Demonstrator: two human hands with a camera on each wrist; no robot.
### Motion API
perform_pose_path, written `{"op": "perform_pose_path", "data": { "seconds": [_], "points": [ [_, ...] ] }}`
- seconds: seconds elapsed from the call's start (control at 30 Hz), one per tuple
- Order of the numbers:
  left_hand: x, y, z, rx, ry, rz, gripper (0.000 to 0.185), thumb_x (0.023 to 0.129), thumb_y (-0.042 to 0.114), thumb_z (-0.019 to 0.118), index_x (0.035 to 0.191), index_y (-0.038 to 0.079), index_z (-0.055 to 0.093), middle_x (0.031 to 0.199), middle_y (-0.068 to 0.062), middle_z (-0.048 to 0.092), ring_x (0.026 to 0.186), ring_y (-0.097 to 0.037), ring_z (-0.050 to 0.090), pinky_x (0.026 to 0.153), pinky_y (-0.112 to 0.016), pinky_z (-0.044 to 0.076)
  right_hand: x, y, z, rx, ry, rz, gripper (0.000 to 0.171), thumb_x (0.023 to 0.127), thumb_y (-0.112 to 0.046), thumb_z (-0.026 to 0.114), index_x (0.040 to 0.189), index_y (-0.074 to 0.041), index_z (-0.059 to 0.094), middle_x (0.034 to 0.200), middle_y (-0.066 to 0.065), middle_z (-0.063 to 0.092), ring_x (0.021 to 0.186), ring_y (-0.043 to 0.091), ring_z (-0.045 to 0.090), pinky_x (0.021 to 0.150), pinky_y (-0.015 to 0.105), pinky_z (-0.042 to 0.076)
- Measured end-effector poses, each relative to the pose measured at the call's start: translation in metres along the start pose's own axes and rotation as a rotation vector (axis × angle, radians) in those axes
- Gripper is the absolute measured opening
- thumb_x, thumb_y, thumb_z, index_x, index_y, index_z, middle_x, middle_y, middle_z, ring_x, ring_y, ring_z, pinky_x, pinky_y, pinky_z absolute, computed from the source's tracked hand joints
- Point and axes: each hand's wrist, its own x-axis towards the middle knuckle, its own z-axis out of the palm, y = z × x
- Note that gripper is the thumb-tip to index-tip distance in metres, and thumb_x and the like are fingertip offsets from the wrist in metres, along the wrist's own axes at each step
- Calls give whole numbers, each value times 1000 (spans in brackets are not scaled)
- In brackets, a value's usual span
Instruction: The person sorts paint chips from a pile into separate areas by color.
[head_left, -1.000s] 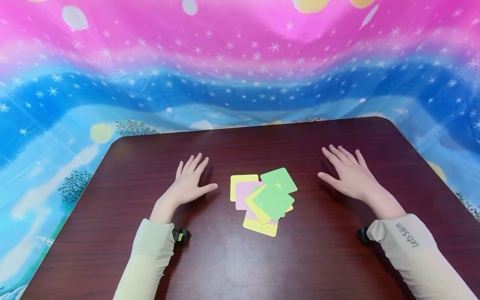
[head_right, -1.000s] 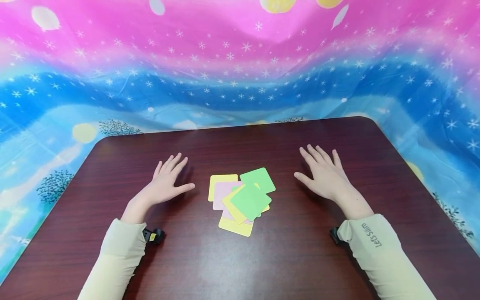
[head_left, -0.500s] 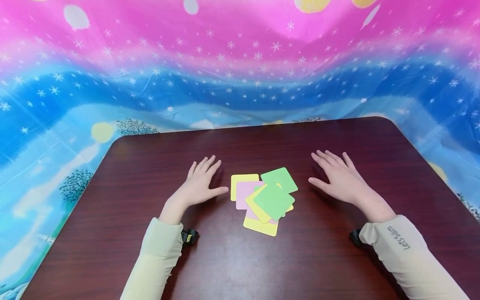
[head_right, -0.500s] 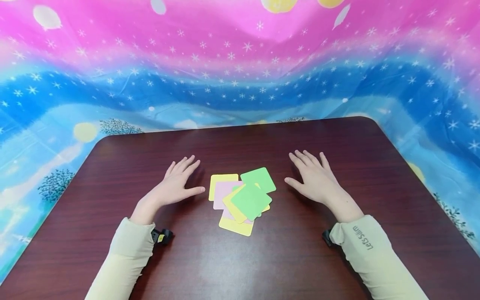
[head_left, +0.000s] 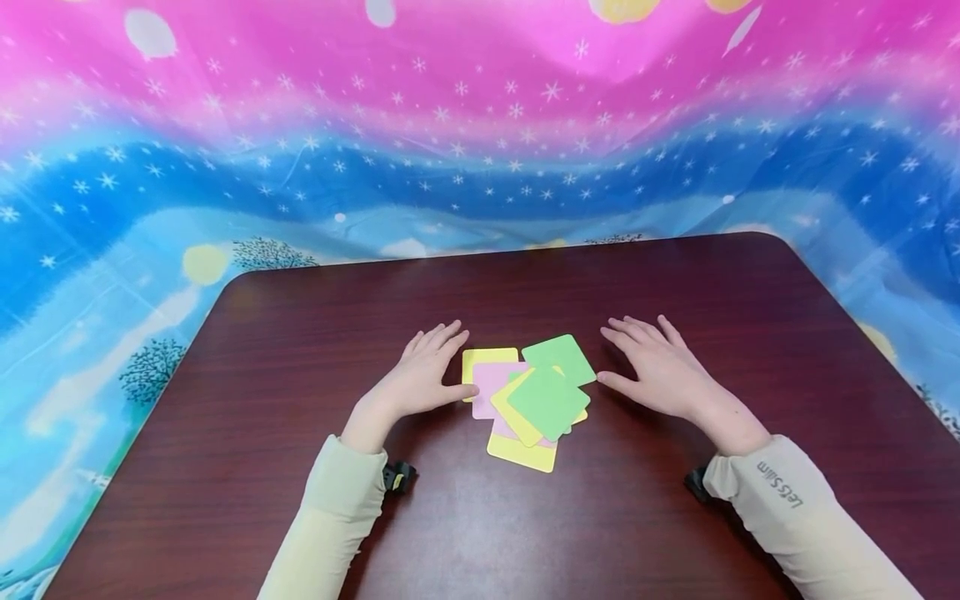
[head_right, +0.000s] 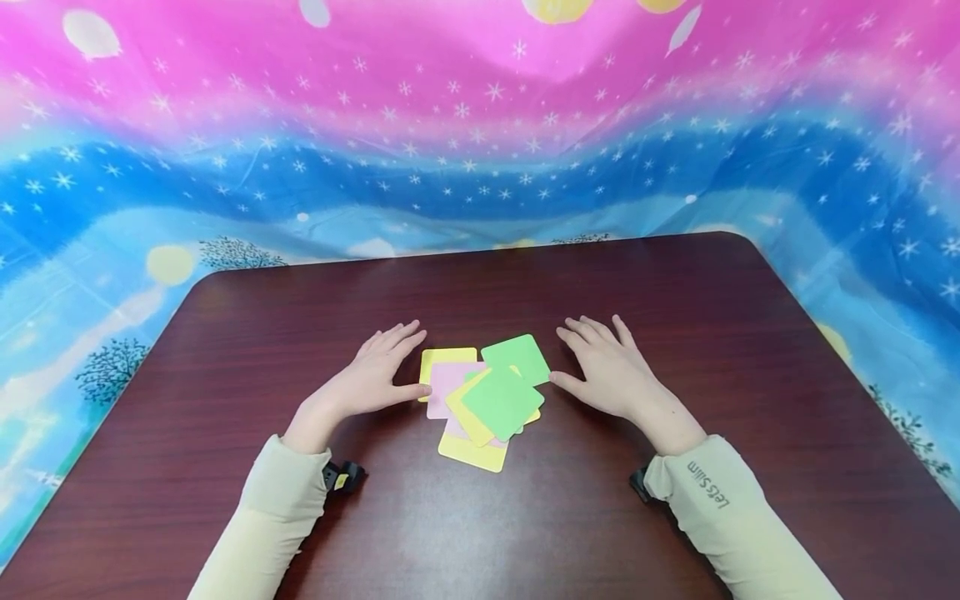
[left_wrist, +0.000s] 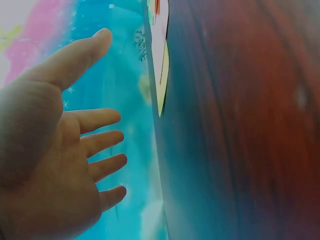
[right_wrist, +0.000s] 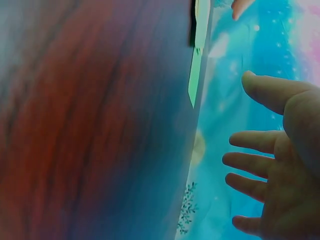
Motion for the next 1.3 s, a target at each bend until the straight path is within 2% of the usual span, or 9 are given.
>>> {"op": "perform_pose_path", "data": {
  "seconds": [0.13,0.4,0.67,0.87,1.1,1.2,1.3],
  "points": [
    [3,7,2,4,-27,8,83,79,49,61,143,8,27,150,-7,22,138,-29,18,110,-48,11,0,-5,3,-9,-4,-14,67,83,-46,58,135,-5,43,140,15,39,131,34,29,105,57,10],
    [7,20,7,8,-39,25,84,77,46,66,143,9,29,145,-6,32,134,-24,27,108,-46,19,1,-16,7,-1,-1,-38,68,79,-49,62,130,-6,48,134,15,45,128,32,33,105,56,13],
    [12,31,10,10,-38,87,80,74,42,68,139,8,36,140,-7,40,130,-25,33,106,-45,23,2,-24,10,26,-20,-60,60,78,-49,64,119,-6,57,107,7,55,104,27,48,100,49,28],
    [15,39,13,41,-62,132,64,75,40,68,129,11,50,130,-3,49,123,-22,40,102,-42,28,2,-33,12,17,-83,-69,62,78,-52,61,116,-3,58,104,6,56,99,24,50,97,48,31],
    [20,49,16,42,-87,182,59,73,35,70,125,13,53,127,-1,51,119,-19,44,100,-40,30,1,-42,13,-1,-119,-79,67,73,-57,62,113,-3,59,94,2,52,89,20,47,92,45,34],
    [23,51,17,60,-85,206,60,72,32,71,126,12,52,127,0,51,119,-18,44,101,-38,31,1,-46,13,-3,-127,-85,73,71,-62,62,113,-3,58,96,3,52,92,21,47,92,45,34],
    [26,54,17,75,-97,207,63,72,32,72,128,12,50,130,0,49,122,-17,42,102,-37,31,2,-50,13,5,-148,-79,82,68,-66,61,117,-1,55,105,6,53,102,26,47,95,47,32]
  ]
}}
